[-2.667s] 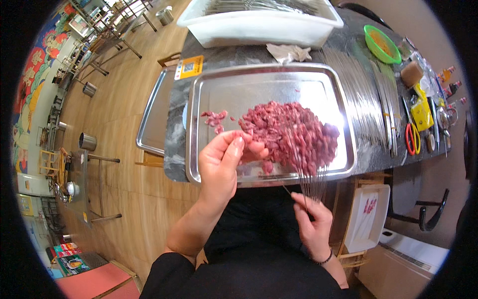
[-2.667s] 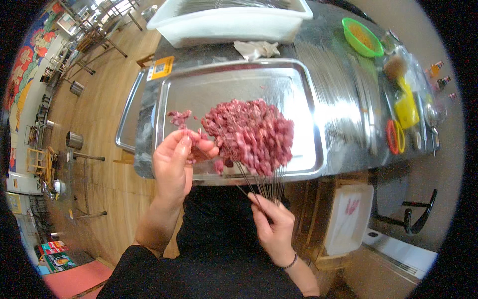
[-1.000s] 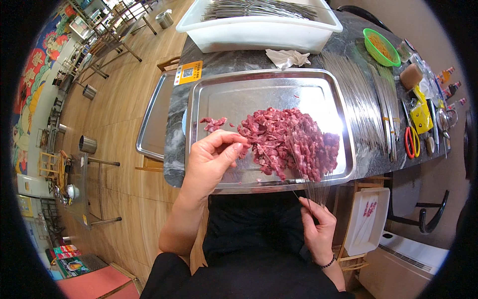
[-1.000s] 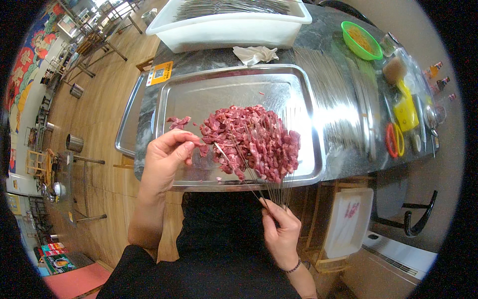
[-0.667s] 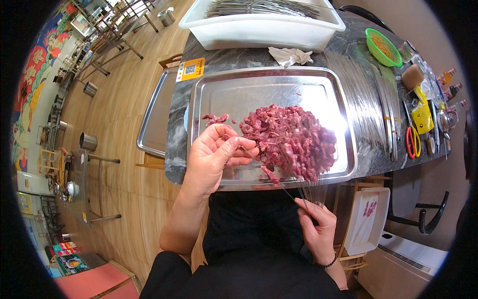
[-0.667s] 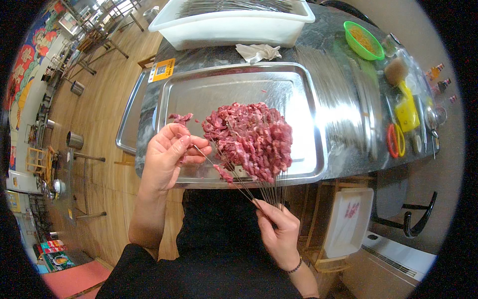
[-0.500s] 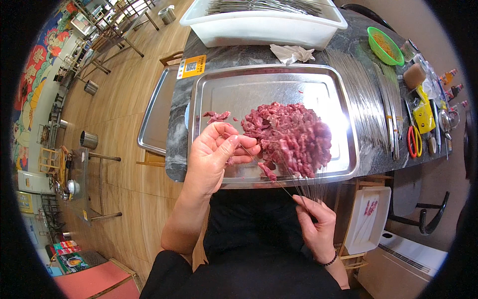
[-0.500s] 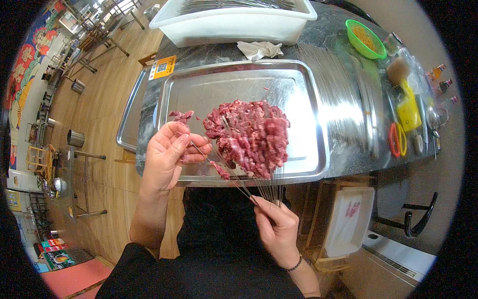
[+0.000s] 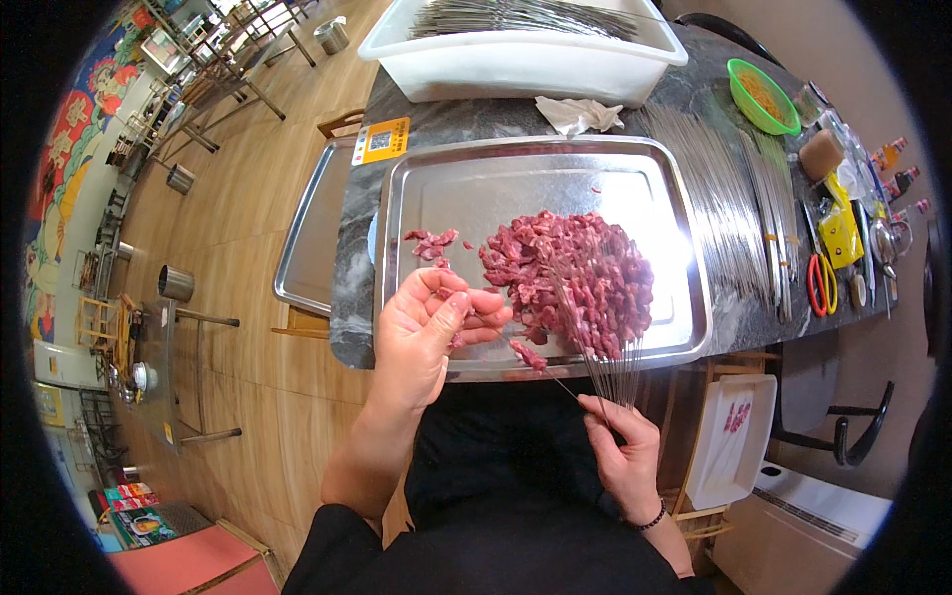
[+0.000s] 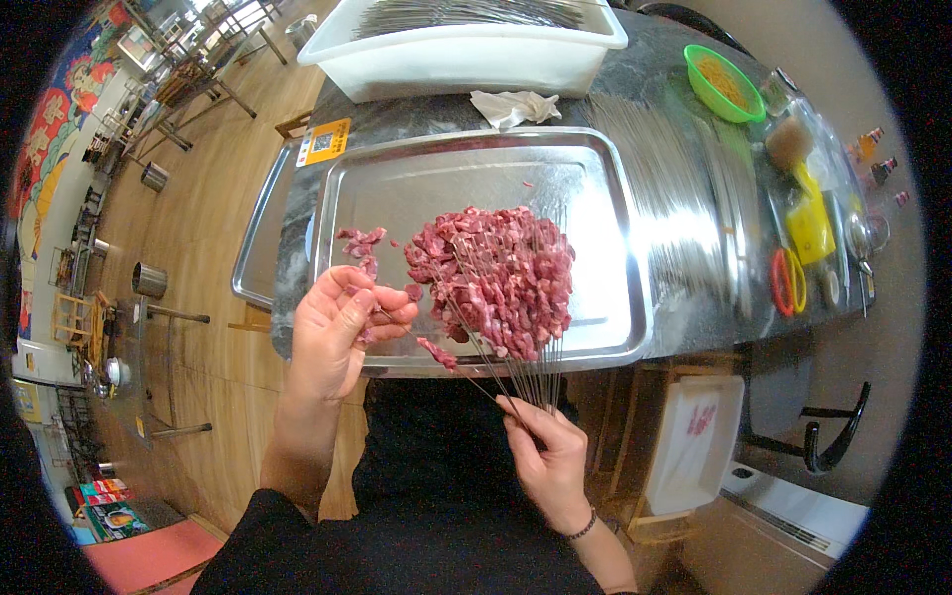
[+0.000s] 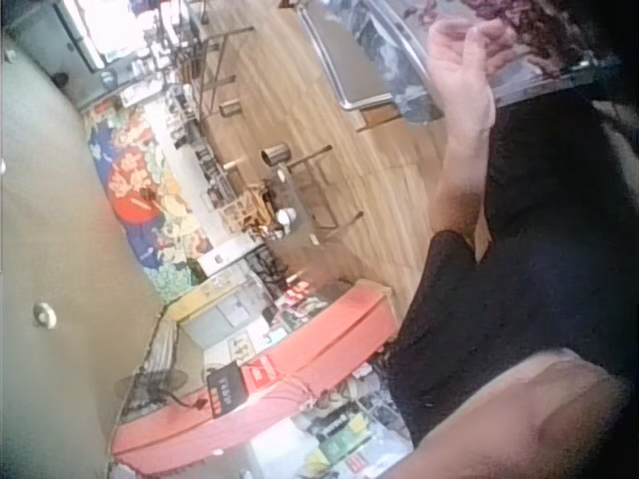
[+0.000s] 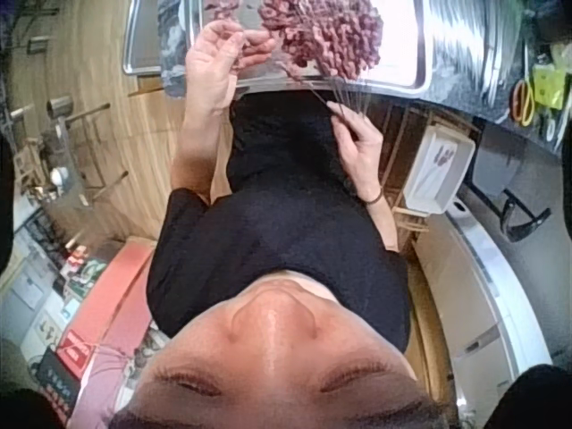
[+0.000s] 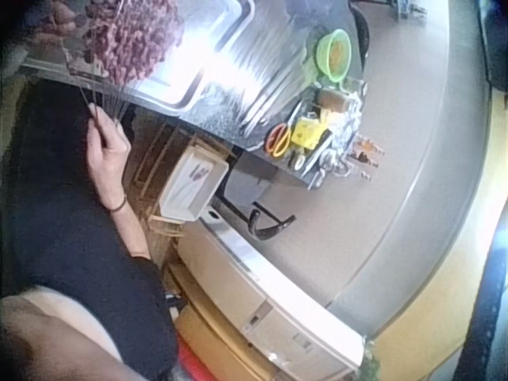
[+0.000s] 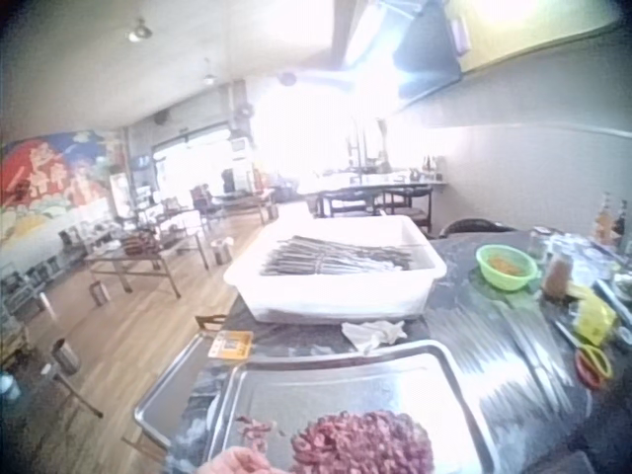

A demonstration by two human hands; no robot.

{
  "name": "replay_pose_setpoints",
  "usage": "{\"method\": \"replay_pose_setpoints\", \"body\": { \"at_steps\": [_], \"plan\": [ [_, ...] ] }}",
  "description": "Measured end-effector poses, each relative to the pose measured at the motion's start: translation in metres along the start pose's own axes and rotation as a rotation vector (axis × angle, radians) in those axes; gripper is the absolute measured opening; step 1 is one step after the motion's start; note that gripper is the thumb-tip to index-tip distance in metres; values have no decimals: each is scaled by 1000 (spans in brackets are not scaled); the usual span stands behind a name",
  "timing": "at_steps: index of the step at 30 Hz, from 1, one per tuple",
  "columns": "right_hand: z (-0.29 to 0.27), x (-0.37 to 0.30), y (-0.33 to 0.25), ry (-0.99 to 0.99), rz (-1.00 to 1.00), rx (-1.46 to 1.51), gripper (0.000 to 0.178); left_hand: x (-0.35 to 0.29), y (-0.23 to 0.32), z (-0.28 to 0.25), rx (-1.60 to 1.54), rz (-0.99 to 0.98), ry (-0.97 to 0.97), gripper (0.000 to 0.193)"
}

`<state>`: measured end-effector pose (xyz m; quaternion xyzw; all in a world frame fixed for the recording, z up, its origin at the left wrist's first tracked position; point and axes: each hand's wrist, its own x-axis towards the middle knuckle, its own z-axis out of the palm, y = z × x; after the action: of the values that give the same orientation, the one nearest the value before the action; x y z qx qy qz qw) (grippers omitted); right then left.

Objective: The person threads small pieces of raw red meat onto thin metal skewers. They pick up individual pieces of meat from a metal tray and slide them onto the skewers held in the other hand, creating a bundle of skewered meat.

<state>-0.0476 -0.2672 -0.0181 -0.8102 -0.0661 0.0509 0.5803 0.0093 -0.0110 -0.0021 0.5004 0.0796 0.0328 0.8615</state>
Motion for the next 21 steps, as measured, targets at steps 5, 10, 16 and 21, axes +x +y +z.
{"method": "replay_pose_setpoints", "body": {
  "at_steps": [5,10,16,21],
  "plan": [
    [7,9,-11,-15,-31,55,29,-3,0,9,18,19,-37,11],
    [4,4,-3,-9,-17,-11,30,-7,7,5,-78,-12,-84,12],
    [6,5,-10,-14,-41,14,30,-10,5,5,91,33,-105,17],
    [6,7,-14,-27,-37,25,26,-10,21,2,138,34,-112,17]
  ]
}}
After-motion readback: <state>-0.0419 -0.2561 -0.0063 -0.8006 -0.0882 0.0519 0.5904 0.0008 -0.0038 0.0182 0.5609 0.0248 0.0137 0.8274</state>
